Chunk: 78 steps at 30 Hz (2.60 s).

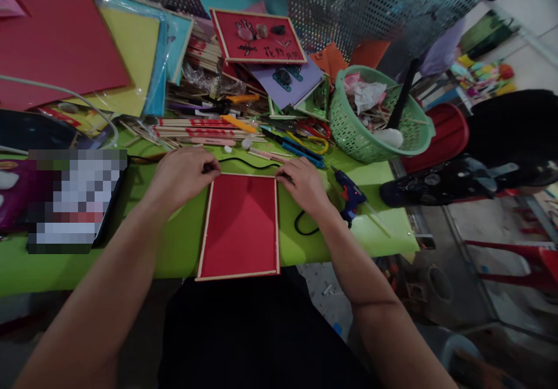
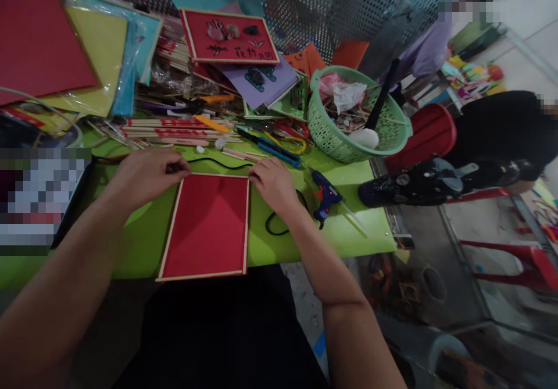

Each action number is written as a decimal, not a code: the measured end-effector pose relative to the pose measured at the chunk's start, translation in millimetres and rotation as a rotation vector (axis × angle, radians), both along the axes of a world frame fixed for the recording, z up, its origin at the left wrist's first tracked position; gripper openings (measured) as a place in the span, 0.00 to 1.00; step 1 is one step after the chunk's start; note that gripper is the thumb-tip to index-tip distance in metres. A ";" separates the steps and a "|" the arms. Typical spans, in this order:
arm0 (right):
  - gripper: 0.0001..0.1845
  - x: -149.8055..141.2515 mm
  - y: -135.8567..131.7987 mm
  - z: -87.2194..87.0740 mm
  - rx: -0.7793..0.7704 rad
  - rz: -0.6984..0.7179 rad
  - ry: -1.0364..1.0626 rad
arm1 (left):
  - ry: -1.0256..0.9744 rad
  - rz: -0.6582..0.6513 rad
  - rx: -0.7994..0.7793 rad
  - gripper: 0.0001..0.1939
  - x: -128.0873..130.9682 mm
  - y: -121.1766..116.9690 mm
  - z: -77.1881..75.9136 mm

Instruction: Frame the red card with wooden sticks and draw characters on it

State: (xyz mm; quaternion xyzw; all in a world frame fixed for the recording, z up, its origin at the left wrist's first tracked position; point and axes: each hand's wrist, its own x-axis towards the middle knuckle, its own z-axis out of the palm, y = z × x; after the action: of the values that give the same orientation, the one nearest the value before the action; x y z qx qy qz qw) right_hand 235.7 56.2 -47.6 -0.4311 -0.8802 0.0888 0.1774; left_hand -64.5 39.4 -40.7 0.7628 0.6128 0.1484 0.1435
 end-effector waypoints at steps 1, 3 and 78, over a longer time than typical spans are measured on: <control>0.07 -0.2 -0.1 0.0 0.003 -0.002 -0.006 | -0.002 -0.001 -0.001 0.07 -0.3 0.2 -0.8; 0.07 -0.5 -0.6 0.3 0.012 -0.003 -0.019 | -0.010 -0.003 0.003 0.07 -1.5 0.9 -3.1; 0.10 28.6 19.2 50.9 0.281 -0.292 0.202 | -0.961 0.207 0.180 0.08 17.5 23.4 44.6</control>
State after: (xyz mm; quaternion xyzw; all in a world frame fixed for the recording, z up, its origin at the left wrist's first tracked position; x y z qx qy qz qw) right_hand 264.3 75.4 3.3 -0.5140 -0.7898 -0.0187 0.3340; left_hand -47.0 62.7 3.9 0.5527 0.5345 0.5491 0.3276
